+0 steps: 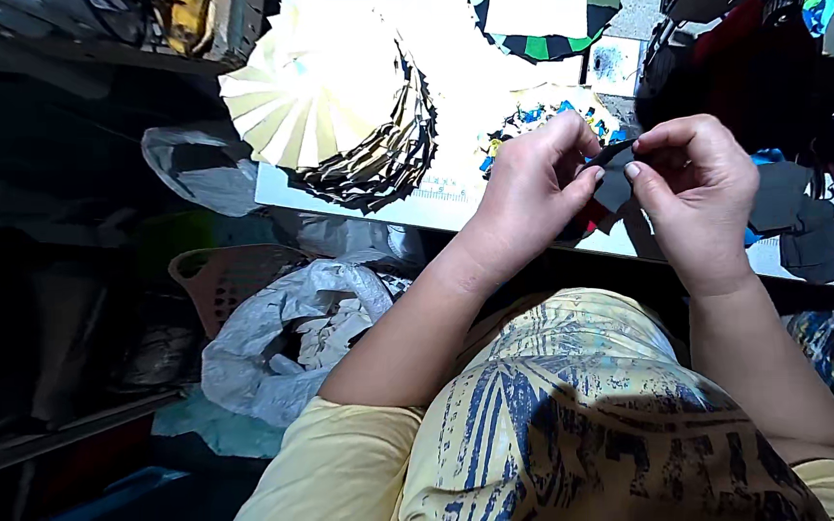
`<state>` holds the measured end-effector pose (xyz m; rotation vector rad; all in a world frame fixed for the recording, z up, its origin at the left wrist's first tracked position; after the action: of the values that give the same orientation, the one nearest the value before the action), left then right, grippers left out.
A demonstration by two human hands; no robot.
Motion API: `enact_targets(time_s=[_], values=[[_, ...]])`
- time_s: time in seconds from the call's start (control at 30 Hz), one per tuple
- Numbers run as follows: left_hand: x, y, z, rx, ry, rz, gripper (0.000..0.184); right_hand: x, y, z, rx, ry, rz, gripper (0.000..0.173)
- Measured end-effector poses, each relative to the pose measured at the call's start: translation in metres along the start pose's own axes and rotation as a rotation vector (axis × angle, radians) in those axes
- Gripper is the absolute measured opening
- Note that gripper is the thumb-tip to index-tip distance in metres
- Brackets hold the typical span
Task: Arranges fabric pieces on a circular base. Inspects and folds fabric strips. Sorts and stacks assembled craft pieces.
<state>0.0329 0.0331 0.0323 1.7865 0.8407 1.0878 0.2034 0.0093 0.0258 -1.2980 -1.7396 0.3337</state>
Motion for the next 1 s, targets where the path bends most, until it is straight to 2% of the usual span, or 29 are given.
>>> enact_targets(time_s=[0.1, 0.2, 0.4, 0.63, 0.83, 1.0], values=[[0.0, -0.007, 0.006, 0.257, -0.059, -0.044, 0.018, -0.003, 0.001, 0.009, -0.182, -0.006, -0.048, 0.019], [0.003, -0.009, 0.009, 0.396, -0.08, -0.091, 0.023, 0.0, -0.001, 0.013, -0.309, -0.026, -0.065, 0.021], [0.005, -0.008, 0.012, 0.475, -0.071, -0.059, 0.028, 0.002, -0.005, 0.019, -0.404, -0.093, -0.052, 0.031], [-0.001, -0.002, 0.003, 0.539, -0.009, -0.007, 0.021, 0.006, -0.009, -0.009, -0.385, 0.067, -0.141, 0.015], [-0.009, -0.009, 0.005, 0.578, -0.123, -0.093, 0.022, -0.011, -0.017, 0.024, -0.38, -0.236, -0.282, 0.013], [-0.008, -0.012, -0.01, 0.507, -0.266, -0.091, 0.022, -0.029, -0.033, 0.038, -0.42, -0.314, -0.266, 0.017]])
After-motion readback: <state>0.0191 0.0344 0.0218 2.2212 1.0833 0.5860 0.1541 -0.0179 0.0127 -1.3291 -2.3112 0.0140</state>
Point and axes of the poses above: each hand's wrist, its own x-axis towards the middle knuckle, its own z-axis out of the palm, y = z × x, the point moved 6 cm from there along x, towards the middle knuckle, and after that the axes turned 14 degrees about -x, right-handed, at the moved point
